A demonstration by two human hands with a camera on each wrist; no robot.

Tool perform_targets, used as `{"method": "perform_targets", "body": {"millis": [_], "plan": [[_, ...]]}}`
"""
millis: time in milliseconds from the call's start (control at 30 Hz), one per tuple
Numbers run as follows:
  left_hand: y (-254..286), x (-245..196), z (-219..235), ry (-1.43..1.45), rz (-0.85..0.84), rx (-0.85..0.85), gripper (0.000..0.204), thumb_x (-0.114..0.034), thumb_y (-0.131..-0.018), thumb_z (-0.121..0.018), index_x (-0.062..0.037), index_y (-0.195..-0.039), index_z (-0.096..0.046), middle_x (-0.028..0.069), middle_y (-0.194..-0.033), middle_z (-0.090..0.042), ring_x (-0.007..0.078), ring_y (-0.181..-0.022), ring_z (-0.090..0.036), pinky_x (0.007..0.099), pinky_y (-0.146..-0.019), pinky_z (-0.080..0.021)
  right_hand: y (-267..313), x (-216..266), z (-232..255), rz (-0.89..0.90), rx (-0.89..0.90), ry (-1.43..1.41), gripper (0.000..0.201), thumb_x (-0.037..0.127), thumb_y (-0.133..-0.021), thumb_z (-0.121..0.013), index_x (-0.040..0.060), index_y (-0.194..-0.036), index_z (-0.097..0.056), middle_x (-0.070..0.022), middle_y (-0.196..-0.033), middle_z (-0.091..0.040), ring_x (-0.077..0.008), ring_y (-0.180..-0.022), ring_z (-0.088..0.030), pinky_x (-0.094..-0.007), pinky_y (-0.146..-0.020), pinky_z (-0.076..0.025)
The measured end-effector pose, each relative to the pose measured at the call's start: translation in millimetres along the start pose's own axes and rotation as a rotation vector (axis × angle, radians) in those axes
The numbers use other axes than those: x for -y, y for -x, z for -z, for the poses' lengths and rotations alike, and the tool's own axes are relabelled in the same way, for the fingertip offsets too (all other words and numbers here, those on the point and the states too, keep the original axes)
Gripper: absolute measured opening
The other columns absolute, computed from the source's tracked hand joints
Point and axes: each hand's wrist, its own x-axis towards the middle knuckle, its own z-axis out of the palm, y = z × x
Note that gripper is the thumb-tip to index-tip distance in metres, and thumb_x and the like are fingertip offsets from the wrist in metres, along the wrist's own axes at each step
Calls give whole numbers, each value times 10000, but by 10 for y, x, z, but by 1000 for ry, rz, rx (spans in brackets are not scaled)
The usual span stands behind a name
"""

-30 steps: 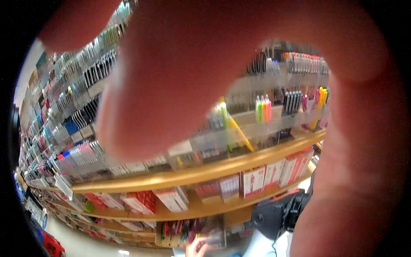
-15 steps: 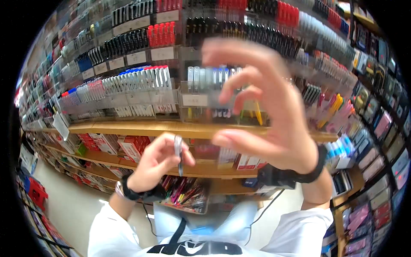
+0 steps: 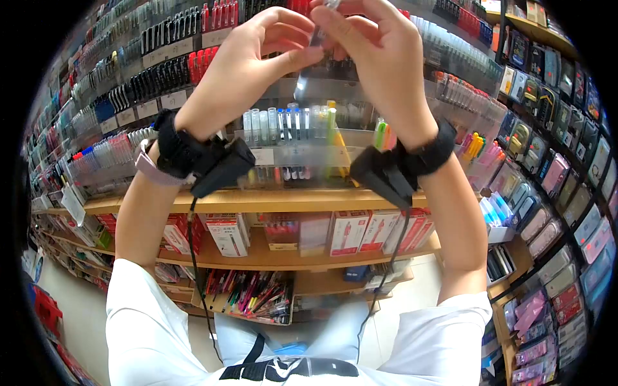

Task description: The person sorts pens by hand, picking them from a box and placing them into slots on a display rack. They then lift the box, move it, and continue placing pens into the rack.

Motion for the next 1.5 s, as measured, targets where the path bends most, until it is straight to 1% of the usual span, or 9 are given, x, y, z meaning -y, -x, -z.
{"method": "perform_targets", "body": {"millis": [33,100,233,367,433,900,1100,1367,1500], "plan": [[13,13,39,-143,59,25,311,-180,-896,-679,3,-1140,-617,100,-988,-692,152,-946,-659,295,-839,-532,-25,-70,28,-2,-2,4,313,78,-955,-588,76,-1239,-455,-41,-828,-641,-79,-679,-634,-198,-593,-515],[34,184,119,-185,116,146,307,-180,-893,-677,-7,-1141,-624,106,-986,-696,161,-933,-665,303,-834,-534,-118,-287,87,106,17,70,187,164,-950,-631,28,-1075,-660,-31,-990,-678,-67,-804,-633,-206,-679,-515],[225,376,122,-280,290,378,212,-159,-890,-666,23,-994,-690,119,-917,-723,160,-860,-684,299,-806,-538,54,-398,-62,-28,43,53,266,93,-879,-705,11,-1109,-601,-46,-890,-677,-99,-727,-678,-227,-637,-547],[312,433,124,-269,338,350,200,-149,-893,-661,38,-952,-701,125,-906,-730,160,-850,-687,294,-803,-538,101,-442,-83,9,-20,80,261,124,-893,-693,19,-1087,-554,-57,-816,-687,-130,-695,-702,-239,-595,-555],[329,447,119,-283,331,341,210,-147,-895,-661,48,-965,-696,136,-942,-732,169,-853,-691,296,-807,-536,79,-409,-45,-20,23,120,349,106,-902,-678,34,-1188,-492,-74,-899,-647,-147,-717,-688,-247,-616,-582],[372,421,89,-257,342,330,211,-119,-919,-626,76,-985,-670,161,-984,-725,191,-928,-696,297,-851,-531,-16,-529,-26,17,-31,86,301,106,-900,-687,2,-1088,-477,-93,-872,-625,-156,-711,-684,-257,-604,-583],[392,454,90,-267,301,314,215,-127,-921,-623,72,-988,-669,155,-982,-726,191,-920,-695,298,-847,-530,-110,-498,130,119,-42,179,281,92,-900,-686,3,-1074,-484,-96,-859,-626,-144,-703,-675,-249,-595,-573],[411,489,78,-298,256,295,213,-132,-930,-609,66,-974,-671,145,-985,-728,188,-911,-696,295,-834,-531,-62,-521,75,37,12,118,257,90,-891,-696,6,-1032,-499,-87,-824,-637,-122,-679,-663,-235,-574,-558],[422,512,71,-322,226,288,221,-138,-928,-613,67,-988,-671,146,-963,-728,186,-902,-695,291,-831,-531,13,-458,-5,-28,-64,64,240,2,-891,-655,41,-1031,-464,-37,-760,-616,-73,-670,-624,-220,-544,-513]]}}
